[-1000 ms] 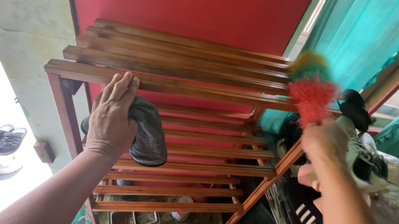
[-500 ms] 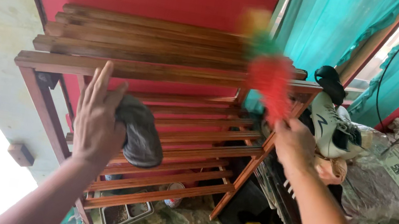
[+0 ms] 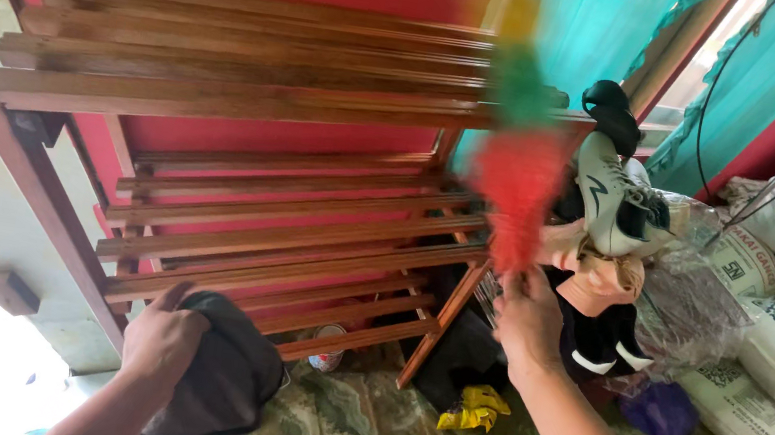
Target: The person cleans a wooden shoe rack using a colorful feather duster and a cloth. They dust the slats and wipe a black slipper, then place the slipper back on the rack.
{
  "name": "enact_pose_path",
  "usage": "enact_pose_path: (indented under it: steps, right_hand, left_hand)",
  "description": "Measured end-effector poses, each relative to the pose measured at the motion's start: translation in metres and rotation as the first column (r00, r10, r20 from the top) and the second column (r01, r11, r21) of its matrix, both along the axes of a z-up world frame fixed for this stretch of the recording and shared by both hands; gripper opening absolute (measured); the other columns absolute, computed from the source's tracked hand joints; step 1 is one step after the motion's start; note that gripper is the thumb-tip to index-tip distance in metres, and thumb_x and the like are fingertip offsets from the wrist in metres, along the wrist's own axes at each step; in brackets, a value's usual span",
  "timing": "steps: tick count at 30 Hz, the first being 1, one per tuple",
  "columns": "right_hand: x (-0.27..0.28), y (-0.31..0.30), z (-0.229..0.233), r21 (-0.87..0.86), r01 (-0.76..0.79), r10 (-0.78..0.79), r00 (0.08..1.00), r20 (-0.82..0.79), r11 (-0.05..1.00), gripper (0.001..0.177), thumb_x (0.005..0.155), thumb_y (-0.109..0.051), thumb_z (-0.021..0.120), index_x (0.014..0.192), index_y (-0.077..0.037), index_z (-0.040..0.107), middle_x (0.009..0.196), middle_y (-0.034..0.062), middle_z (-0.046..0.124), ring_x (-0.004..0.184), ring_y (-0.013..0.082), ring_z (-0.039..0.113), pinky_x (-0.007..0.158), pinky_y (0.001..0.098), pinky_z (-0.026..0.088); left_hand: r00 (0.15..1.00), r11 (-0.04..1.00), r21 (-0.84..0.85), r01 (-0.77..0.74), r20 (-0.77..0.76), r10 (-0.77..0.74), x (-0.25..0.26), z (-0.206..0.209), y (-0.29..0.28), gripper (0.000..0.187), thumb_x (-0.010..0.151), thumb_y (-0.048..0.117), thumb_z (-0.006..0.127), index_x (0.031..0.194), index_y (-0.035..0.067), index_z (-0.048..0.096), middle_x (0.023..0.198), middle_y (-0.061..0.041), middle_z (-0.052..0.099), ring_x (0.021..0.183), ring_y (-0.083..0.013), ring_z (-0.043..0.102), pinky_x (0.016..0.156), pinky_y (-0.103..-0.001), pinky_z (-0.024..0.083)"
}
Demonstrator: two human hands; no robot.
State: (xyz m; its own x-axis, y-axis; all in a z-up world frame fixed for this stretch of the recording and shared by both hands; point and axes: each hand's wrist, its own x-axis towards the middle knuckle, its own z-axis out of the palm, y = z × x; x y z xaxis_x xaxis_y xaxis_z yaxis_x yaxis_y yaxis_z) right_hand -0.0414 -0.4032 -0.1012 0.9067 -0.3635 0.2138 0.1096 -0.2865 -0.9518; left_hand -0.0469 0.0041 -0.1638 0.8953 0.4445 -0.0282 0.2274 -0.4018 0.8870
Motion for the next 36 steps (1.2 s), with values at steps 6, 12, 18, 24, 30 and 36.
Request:
enact_pose_path:
  steps: [6,12,18,24,30,36]
  right_hand:
    - [-0.038,0.060,-0.010,-0.085,-0.327,0.318,0.942,-0.106,0.941,0.036,0.103,-0.025,0.054,0.138,-0.016,0.055,0.081,-0.0044,0.063,0.059,0.0063,0.057,0.054,0.0246,0.053]
    - [-0.039,0.020,0.016,-0.227,-0.054,-0.012,0.960,-0.280,0.972,0.037,0.103,-0.028,0.049,0.140,-0.028,0.056,0.070,-0.0032,0.058,0.048,0.0101,0.049,0.041,0.0266,0.044]
    - [-0.034,0.026,0.022,0.135,-0.121,0.155,0.947,-0.281,0.983,0.037,0.102,-0.031,0.053,0.139,-0.024,0.057,0.068,-0.0009,0.054,0.049,0.0084,0.049,0.040,0.0259,0.044]
    - [-0.032,0.024,0.017,-0.585,-0.214,0.242,0.970,-0.031,0.782,0.035,0.102,-0.035,0.052,0.131,-0.020,0.064,0.067,0.0081,0.067,0.050,0.0209,0.060,0.045,0.0369,0.049]
    - [0.026,-0.033,0.061,-0.475,0.160,-0.144,0.987,0.071,0.865,0.029,0.104,-0.033,0.059,0.110,-0.008,0.071,0.082,0.0152,0.074,0.069,0.0254,0.072,0.065,0.0434,0.055]
    - [0.006,0.050,0.119,-0.512,-0.399,0.271,0.912,-0.308,0.761,0.027,0.098,-0.036,0.062,0.116,-0.018,0.073,0.088,0.0060,0.077,0.067,0.0201,0.068,0.058,0.0339,0.055]
  left_hand:
    - [0.981,0.820,-0.554,-0.144,-0.190,0.043,-0.001,0.019,-0.027,0.043,0.079,0.007,0.069,0.122,0.001,0.072,0.105,-0.018,0.072,0.092,-0.0323,0.070,0.078,-0.046,0.056]
    - [0.980,0.838,-0.513,-0.185,-0.164,0.116,0.001,0.067,-0.054,0.036,0.077,0.016,0.076,0.110,0.001,0.075,0.108,-0.019,0.074,0.094,-0.0310,0.071,0.083,-0.042,0.055]
    - [0.969,0.959,-0.143,-0.245,-0.007,0.246,-0.011,0.107,-0.076,0.041,0.076,0.029,0.083,0.112,0.009,0.078,0.115,-0.015,0.074,0.105,-0.0277,0.067,0.093,-0.039,0.048]
    - [0.947,0.956,0.167,-0.242,0.254,0.196,-0.010,0.119,-0.082,0.036,0.076,0.016,0.079,0.111,0.009,0.079,0.129,-0.017,0.068,0.115,-0.0339,0.065,0.101,-0.042,0.050]
    - [0.830,0.752,0.561,-0.346,0.557,-0.034,0.011,0.159,-0.044,0.069,0.079,0.010,0.075,0.146,0.007,0.059,0.162,-0.014,0.045,0.128,-0.0383,0.059,0.097,-0.047,0.052]
    - [0.949,0.711,0.655,-0.256,0.309,0.057,0.040,0.190,-0.025,0.091,0.079,0.024,0.076,0.159,0.011,0.035,0.166,-0.009,0.026,0.118,-0.0402,0.060,0.088,-0.050,0.051]
